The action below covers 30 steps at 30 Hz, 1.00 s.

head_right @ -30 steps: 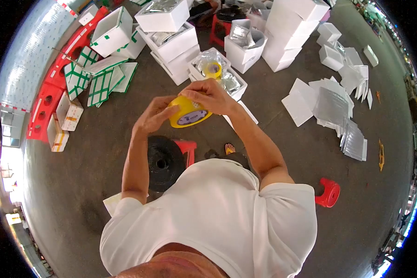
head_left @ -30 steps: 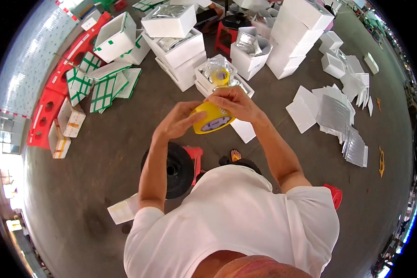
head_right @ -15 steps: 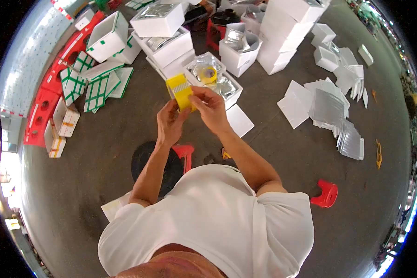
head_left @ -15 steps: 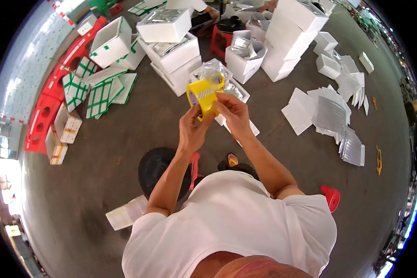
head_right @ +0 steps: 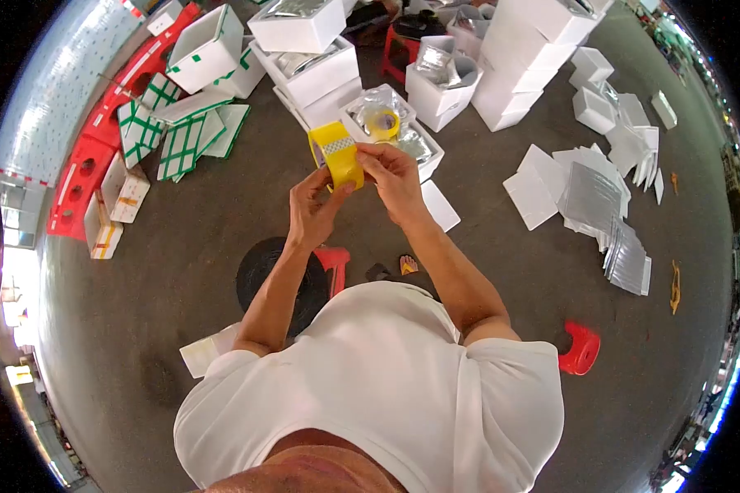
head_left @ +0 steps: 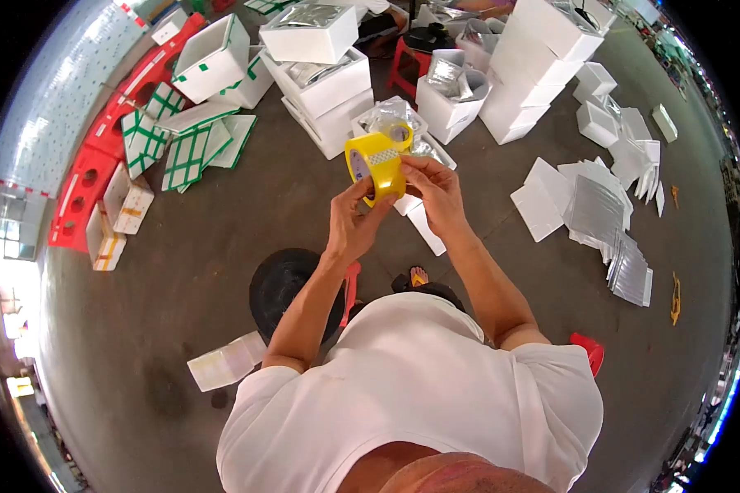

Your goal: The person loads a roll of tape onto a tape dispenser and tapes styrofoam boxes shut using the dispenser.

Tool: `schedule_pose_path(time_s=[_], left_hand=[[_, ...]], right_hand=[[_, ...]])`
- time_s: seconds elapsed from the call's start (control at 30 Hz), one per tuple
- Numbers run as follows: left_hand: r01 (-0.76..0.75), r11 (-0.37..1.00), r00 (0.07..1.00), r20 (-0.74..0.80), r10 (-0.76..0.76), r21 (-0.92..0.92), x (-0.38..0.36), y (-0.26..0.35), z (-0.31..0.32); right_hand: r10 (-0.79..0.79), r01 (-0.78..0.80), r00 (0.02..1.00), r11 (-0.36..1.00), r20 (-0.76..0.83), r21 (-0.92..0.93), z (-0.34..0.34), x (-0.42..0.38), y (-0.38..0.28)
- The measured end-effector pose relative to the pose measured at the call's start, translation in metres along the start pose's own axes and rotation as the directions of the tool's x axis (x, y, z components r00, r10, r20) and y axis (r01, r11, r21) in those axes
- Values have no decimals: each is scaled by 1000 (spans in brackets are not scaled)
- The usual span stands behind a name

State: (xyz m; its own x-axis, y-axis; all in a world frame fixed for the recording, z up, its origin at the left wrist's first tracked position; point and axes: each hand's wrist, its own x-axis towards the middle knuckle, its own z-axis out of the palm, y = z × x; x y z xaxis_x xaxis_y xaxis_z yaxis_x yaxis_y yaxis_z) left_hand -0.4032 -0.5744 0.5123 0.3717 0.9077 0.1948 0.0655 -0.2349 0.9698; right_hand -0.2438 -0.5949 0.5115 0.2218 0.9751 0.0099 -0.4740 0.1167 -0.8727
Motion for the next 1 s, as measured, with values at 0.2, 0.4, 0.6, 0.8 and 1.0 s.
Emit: schedule_pose_path(time_s=[0.2,0.4,0.6,0.8,1.0], left_hand=[[-54,995,998,43,51,79,1,0,0],[13,993,999,-50,-19,-121,2,5,0],[1,995,999,49,-6,95,1,6,-5],[-33,996,998,61,28,87,3,7,-4],[-24,999,1000,-17,25,42,1,5,-2]], right_hand=[[11,-9,999,1000,-47,27,2,4,6],[8,-8,998,1000,61,5,6,4,-4],[34,-31,998,998,-51,55,6,2,3],[68,-58,991,995,-115,83,9,2,4],[140,-139,989,989,-36,47,4,-3,-4]])
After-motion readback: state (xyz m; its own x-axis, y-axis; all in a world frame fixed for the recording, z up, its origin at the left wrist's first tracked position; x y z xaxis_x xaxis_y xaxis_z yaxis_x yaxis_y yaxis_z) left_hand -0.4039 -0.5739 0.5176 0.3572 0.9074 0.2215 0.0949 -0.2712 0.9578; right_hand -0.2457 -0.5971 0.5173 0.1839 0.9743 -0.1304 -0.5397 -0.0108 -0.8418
